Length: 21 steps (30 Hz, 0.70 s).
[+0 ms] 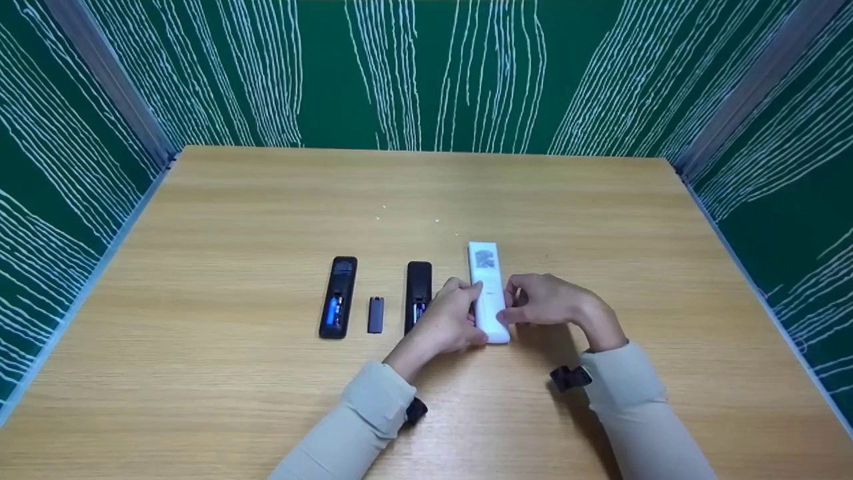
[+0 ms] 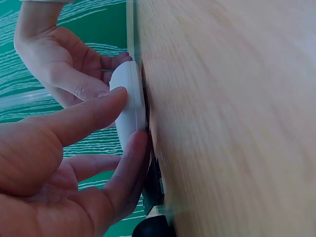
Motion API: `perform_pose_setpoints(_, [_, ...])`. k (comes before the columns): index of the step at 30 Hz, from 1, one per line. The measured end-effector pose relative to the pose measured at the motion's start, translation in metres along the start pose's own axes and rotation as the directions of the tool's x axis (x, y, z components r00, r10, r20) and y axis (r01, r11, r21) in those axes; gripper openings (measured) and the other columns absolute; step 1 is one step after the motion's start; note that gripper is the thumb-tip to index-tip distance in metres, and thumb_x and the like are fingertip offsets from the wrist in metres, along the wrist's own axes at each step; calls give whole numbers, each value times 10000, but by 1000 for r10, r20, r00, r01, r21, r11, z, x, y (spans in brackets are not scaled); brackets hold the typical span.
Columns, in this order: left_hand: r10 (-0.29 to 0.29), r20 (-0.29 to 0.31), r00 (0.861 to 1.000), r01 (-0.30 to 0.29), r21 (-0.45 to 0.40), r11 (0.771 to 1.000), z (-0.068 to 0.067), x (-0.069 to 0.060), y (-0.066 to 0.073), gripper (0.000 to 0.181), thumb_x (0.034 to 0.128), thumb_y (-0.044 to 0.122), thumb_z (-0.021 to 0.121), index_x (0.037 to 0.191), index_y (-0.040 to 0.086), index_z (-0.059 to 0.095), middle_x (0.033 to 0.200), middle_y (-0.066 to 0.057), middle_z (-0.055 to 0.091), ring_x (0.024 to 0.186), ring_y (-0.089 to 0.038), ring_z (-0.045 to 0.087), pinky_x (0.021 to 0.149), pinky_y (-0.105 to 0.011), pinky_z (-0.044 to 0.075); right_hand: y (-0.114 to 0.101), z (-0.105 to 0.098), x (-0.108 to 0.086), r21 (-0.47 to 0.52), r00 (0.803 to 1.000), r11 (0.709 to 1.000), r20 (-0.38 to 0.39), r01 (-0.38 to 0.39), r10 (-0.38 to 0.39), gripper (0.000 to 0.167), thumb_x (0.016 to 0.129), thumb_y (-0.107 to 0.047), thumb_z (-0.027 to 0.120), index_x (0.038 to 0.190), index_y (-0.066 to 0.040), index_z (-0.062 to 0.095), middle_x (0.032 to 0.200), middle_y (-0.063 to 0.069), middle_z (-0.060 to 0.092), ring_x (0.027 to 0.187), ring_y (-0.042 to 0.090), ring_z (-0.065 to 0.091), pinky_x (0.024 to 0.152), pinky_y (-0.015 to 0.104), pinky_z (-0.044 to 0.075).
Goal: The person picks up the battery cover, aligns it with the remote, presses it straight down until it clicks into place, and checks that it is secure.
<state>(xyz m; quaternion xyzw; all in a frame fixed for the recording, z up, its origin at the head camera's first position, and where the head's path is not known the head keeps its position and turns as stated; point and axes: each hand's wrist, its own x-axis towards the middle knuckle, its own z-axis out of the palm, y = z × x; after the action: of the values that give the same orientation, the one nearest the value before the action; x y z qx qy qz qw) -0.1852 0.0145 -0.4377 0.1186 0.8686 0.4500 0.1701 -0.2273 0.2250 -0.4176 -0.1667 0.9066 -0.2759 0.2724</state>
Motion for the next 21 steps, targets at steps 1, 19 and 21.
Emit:
perform_pose_setpoints(1, [6,-3,1000,-6,10,1000,0,0,0,951,808,-64,874,1619,-1,382,1437,-133,490,1036,-182,587,860,-237,560,0,0,0,-7,1000,1000,2,7,-7,275,963,-297,757,1064,-81,619,841,35,637,724,174,557,627,302,442])
perform_pose_setpoints(19, [-16,-4,1000,16,-4,1000,0,0,1,955,811,-73,870,1626,25,382,1449,-119,488,1056,-185,586,873,-244,568,5,0,3,-32,998,997,-11,66,-66,262,956,-306,738,1031,-78,634,840,35,622,750,183,548,657,323,443])
perform_pose_setpoints(21, [-22,-4,1000,22,-11,1000,0,0,0,959,812,-73,870,1629,30,380,1454,-115,487,1058,-186,586,877,-248,569,5,0,3,-25,998,997,-13,68,-68,260,958,-309,735,1027,-80,635,835,35,625,745,183,549,654,324,442])
